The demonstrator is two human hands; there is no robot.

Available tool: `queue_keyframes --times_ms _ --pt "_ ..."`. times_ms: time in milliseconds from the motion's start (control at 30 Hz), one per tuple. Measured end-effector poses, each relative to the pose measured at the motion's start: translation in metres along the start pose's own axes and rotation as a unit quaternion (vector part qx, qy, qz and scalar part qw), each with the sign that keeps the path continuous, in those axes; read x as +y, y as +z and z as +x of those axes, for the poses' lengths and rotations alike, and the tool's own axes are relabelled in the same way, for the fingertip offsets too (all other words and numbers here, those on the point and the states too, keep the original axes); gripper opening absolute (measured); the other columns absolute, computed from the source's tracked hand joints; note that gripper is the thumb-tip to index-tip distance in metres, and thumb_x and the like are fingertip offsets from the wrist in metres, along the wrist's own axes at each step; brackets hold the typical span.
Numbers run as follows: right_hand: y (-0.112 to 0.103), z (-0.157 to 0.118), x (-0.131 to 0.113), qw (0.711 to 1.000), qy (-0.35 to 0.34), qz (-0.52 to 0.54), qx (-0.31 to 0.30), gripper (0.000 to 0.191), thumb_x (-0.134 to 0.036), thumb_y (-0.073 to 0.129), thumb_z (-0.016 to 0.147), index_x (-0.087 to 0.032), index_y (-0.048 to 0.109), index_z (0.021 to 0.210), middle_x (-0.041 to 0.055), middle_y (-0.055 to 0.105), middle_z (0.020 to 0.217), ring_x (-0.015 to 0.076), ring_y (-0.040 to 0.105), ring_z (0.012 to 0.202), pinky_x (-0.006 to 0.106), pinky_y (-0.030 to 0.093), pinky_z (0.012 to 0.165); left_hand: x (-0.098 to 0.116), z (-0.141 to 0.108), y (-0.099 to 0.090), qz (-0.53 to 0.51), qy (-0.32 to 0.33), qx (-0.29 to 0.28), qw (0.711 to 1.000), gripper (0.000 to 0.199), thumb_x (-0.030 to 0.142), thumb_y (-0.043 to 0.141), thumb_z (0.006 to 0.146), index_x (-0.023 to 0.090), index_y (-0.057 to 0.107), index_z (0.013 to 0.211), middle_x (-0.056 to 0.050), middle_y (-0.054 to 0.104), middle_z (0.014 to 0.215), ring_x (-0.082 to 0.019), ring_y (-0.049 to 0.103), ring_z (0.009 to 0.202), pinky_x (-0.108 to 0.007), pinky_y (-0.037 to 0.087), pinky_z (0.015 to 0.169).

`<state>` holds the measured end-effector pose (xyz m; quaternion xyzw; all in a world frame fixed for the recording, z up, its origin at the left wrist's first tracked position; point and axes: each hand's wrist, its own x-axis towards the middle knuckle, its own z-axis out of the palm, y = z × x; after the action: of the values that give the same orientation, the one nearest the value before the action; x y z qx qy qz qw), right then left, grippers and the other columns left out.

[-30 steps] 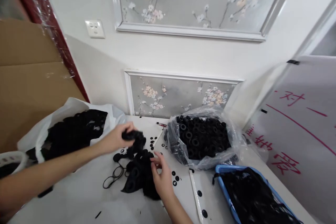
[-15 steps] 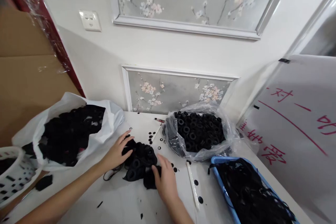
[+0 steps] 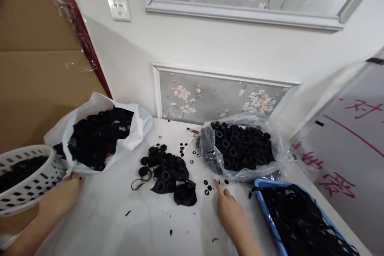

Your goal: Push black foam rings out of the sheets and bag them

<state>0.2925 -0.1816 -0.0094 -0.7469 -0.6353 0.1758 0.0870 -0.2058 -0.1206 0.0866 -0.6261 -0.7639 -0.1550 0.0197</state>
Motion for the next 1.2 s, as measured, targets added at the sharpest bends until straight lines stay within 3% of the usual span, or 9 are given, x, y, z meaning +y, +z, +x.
queue_keyframes --times_ms 133,300,433,567,733,833,1033,1133,1200 --pt "-0.016 -0.021 -0.014 0.98 -0.087 0.178 0.005 0.044 -0.019 0.037 0.092 -0.023 0.059 0.13 0.0111 0.069 0.112 0.0238 0.068 0.099 0.034 0.051 0.086 0.003 0.005 0.005 0.081 0.03 0.019 0.996 0.036 0.037 0.039 0.092 0.017 0.059 0.068 -0.006 0.064 0.067 -0.026 0.065 0.057 -0.029 0.041 0.05" --pt "-0.03 -0.034 -0.03 0.868 -0.119 0.471 0.097 0.034 -0.042 0.049 0.093 -0.022 0.07 0.111 0.0044 0.067 0.077 0.0179 0.062 0.065 0.031 0.052 0.068 0.045 -0.002 0.02 -0.196 0.08 -0.029 0.977 0.032 0.053 0.061 0.076 0.022 0.064 0.084 -0.006 0.062 0.11 -0.021 0.067 0.074 -0.028 0.053 0.06" --pt "-0.053 -0.019 -0.065 0.736 -0.103 0.669 0.022 0.036 -0.044 0.06 0.086 -0.022 0.07 0.112 0.0124 0.071 0.113 0.0279 0.071 0.094 0.04 0.053 0.084 0.126 -0.014 0.02 -0.472 0.084 -0.25 0.841 0.038 0.051 0.073 0.071 0.021 0.052 0.084 0.002 0.06 0.074 -0.014 0.059 0.053 -0.025 0.052 0.051" --pt "-0.084 -0.003 -0.117 0.754 -0.161 0.631 0.086 0.019 -0.037 0.071 0.082 -0.021 0.066 0.091 0.0126 0.072 0.115 0.0287 0.065 0.113 0.042 0.049 0.096 0.209 -0.01 -0.002 -0.609 0.077 -0.287 0.736 0.041 0.047 0.075 0.072 0.021 0.057 0.1 0.006 0.054 0.064 -0.009 0.051 0.043 -0.018 0.042 0.037" --pt "-0.115 0.009 -0.159 0.675 -0.26 0.624 0.295 0.029 -0.044 0.066 0.086 -0.021 0.052 0.074 0.0067 0.076 0.088 0.02 0.071 0.082 0.033 0.053 0.077 0.263 0.006 -0.039 -0.728 0.064 -0.314 0.606 0.027 0.037 0.078 0.074 0.019 0.066 0.088 0.001 0.063 0.086 -0.012 0.068 0.081 -0.017 0.057 0.076" --pt "-0.123 0.02 -0.164 0.626 -0.311 0.642 0.316 0.033 -0.054 0.04 0.097 -0.024 0.054 0.097 0.0011 0.07 0.079 0.0151 0.063 0.07 0.031 0.049 0.072 0.272 0.013 -0.042 -0.753 0.07 -0.357 0.548 0.028 0.032 0.08 0.073 0.021 0.067 0.095 0.002 0.064 0.099 -0.015 0.068 0.094 -0.023 0.054 0.095" --pt "-0.119 0.044 -0.159 0.625 -0.285 0.649 0.328 0.048 -0.065 0.032 0.094 -0.025 0.055 0.107 -0.0016 0.056 0.074 0.0124 0.052 0.065 0.026 0.046 0.064 0.279 0.027 -0.009 -0.714 0.066 -0.339 0.609 0.037 0.053 0.068 0.08 0.017 0.06 0.089 0.0 0.064 0.078 -0.007 0.056 0.038 -0.014 0.044 0.033" --pt "-0.118 0.053 -0.155 0.661 -0.278 0.628 0.302 0.036 -0.056 0.041 0.096 -0.025 0.059 0.1 -0.0002 0.062 0.079 0.0123 0.059 0.07 0.027 0.05 0.069 0.278 0.037 0.003 -0.713 0.102 -0.348 0.6 0.032 0.051 0.065 0.083 0.02 0.058 0.088 0.002 0.057 0.074 -0.004 0.05 0.038 -0.011 0.03 0.026" --pt "-0.119 0.058 -0.152 0.702 -0.261 0.606 0.269 0.024 -0.045 0.052 0.095 -0.025 0.062 0.101 0.0011 0.069 0.084 0.0135 0.065 0.074 0.027 0.054 0.071 0.276 0.044 0.007 -0.712 0.148 -0.364 0.582 0.032 0.042 0.072 0.08 0.026 0.057 0.103 0.001 0.059 0.086 -0.007 0.057 0.052 -0.012 0.042 0.035"
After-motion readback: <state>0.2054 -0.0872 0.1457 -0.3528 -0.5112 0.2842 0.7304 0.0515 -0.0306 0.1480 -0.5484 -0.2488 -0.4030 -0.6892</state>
